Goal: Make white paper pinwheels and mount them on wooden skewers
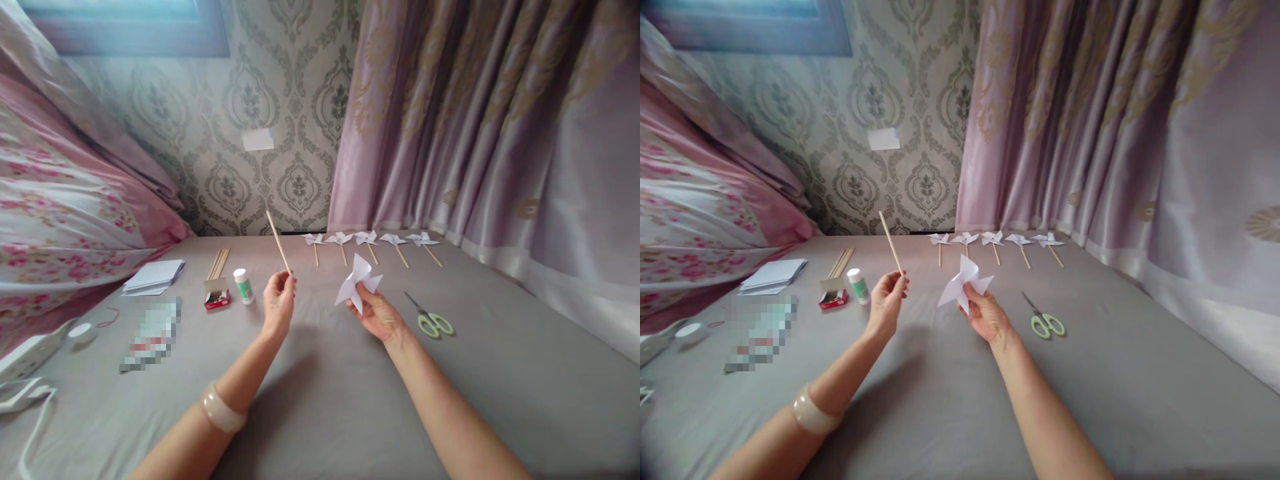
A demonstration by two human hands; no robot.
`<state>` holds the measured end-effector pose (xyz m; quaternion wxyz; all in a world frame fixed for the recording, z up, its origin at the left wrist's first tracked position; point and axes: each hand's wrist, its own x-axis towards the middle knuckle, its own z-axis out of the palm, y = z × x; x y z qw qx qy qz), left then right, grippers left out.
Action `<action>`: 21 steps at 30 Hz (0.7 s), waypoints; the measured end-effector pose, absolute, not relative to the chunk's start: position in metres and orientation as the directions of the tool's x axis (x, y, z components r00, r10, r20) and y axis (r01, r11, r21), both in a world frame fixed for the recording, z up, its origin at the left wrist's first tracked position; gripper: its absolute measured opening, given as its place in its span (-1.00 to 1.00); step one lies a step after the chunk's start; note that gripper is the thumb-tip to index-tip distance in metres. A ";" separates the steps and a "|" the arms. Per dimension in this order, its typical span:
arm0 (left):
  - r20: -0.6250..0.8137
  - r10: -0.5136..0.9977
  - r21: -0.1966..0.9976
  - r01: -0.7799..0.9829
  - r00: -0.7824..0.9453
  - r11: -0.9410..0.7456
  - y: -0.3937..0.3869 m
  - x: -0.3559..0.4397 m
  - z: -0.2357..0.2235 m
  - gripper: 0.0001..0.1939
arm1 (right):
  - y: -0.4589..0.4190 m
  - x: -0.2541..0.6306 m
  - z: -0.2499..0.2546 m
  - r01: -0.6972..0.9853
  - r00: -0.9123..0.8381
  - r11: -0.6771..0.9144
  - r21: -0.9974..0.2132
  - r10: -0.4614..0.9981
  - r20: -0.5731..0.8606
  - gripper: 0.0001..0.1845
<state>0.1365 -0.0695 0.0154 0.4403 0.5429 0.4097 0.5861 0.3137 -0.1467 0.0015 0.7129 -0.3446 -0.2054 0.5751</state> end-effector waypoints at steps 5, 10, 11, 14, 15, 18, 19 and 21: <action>0.114 0.924 0.993 -0.022 0.366 -0.114 -0.117 0.154 -0.004 -0.72 | -0.152 0.331 0.015 -0.691 0.289 0.214 -0.690 0.957 0.008 -0.79; 0.049 0.829 0.993 0.060 0.557 -0.099 -0.135 0.155 -0.012 -0.76 | -0.154 0.339 0.016 -0.662 0.309 0.246 -0.708 0.950 0.042 -0.78; 0.045 0.813 0.992 0.072 0.581 -0.106 -0.136 0.155 -0.013 -0.76 | -0.153 0.339 0.015 -0.657 0.310 0.248 -0.712 0.950 0.045 -0.77; 0.054 0.771 0.982 0.105 0.634 -0.156 -0.138 0.153 -0.015 -0.78 | -0.151 0.338 0.015 -0.651 0.334 0.252 -0.716 0.942 0.028 -0.77; 0.059 0.761 0.978 0.116 0.646 -0.174 -0.138 0.153 -0.016 -0.79 | -0.151 0.337 0.015 -0.659 0.348 0.253 -0.708 0.937 0.011 -0.78; 0.025 0.730 0.974 0.149 0.682 -0.173 -0.138 0.151 -0.016 -0.84 | -0.150 0.334 0.016 -0.700 0.383 0.251 -0.668 0.922 -0.056 -0.80; -0.001 0.724 0.978 0.151 0.690 -0.143 -0.138 0.151 -0.014 -0.85 | -0.149 0.331 0.017 -0.711 0.386 0.245 -0.659 0.920 -0.075 -0.80; -0.051 0.720 0.993 0.111 0.692 -0.036 -0.139 0.151 -0.010 -0.81 | -0.149 0.325 0.017 -0.723 0.372 0.224 -0.654 0.923 -0.095 -0.79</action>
